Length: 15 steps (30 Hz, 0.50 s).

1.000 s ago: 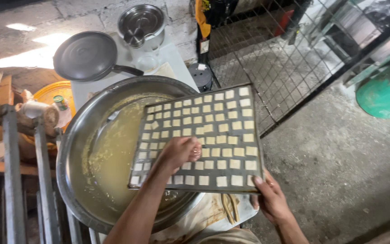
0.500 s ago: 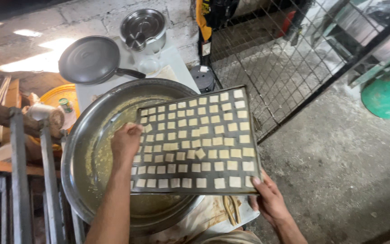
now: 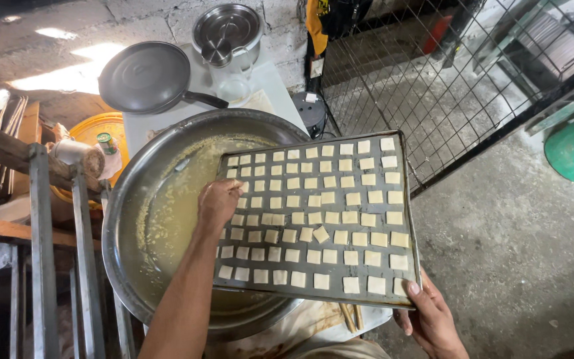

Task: The person picks up small dough squares from a large pile and arranges them onto a metal baking tray, then carries the tray to a large bowl of liquid and places individual squares into it.

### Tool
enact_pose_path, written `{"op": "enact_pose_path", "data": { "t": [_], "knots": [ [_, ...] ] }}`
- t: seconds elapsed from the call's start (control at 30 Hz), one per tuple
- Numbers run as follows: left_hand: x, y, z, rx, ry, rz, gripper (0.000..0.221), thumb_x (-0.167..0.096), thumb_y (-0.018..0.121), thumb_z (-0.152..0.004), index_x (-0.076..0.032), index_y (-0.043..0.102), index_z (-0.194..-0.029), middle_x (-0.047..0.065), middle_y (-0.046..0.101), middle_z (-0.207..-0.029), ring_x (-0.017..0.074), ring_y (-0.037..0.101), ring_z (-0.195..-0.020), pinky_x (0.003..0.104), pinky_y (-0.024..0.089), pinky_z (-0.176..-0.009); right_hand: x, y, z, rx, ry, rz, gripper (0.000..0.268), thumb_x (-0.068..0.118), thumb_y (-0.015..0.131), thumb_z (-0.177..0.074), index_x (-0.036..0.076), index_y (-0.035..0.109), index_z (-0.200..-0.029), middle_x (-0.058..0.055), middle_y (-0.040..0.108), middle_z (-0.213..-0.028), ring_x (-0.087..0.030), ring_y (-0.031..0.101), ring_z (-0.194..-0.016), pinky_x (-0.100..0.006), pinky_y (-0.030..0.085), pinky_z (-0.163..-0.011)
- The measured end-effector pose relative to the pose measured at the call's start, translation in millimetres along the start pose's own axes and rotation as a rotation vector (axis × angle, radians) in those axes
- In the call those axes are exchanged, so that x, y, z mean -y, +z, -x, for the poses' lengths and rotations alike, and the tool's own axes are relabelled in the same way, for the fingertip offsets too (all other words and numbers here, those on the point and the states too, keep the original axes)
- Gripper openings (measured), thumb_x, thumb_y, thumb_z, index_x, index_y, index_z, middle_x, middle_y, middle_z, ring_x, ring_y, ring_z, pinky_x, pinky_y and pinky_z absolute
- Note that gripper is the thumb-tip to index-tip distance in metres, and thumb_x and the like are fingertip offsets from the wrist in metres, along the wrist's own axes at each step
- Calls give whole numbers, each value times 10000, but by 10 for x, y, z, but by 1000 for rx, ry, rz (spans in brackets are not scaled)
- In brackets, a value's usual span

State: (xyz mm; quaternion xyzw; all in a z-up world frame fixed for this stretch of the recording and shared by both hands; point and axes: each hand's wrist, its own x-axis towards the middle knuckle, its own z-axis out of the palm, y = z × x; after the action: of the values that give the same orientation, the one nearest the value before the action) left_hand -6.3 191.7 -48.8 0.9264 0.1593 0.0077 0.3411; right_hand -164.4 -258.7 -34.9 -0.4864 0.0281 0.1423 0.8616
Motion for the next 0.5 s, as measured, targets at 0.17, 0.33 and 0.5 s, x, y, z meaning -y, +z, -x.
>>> {"op": "enact_pose_path", "data": {
  "t": [0.17, 0.33, 0.5],
  "knots": [
    [-420, -25, 382, -65, 191, -10, 192, -195, 654, -1032, -130, 803, -1134, 96, 805, -1194, 280, 742, -1090, 541, 499, -1101, -3, 49, -3, -1, -15, -19, 415, 217, 563, -1050, -51, 547, -1366, -55, 436, -376, -142, 385, -276, -273, 353, -330],
    [-946, 335, 898, 175, 435, 37, 161, -211, 734, -971, -95, 792, -1066, 96, 829, -1080, 211, 769, -1028, 409, 542, -989, -61, 23, -59, 16, -18, 3, 398, 234, 566, -1052, -31, 557, -1349, -63, 449, -368, -147, 394, -291, -274, 347, -358],
    [-1060, 500, 1018, 209, 499, -38, 175, -208, 855, -893, -108, 834, -1035, 90, 795, -1033, 317, 713, -992, 548, 499, -989, -45, 42, -69, 36, -19, -5, 382, 240, 568, -1056, -42, 565, -1314, -69, 465, -367, -152, 406, -287, -277, 376, -352]
  ]
}}
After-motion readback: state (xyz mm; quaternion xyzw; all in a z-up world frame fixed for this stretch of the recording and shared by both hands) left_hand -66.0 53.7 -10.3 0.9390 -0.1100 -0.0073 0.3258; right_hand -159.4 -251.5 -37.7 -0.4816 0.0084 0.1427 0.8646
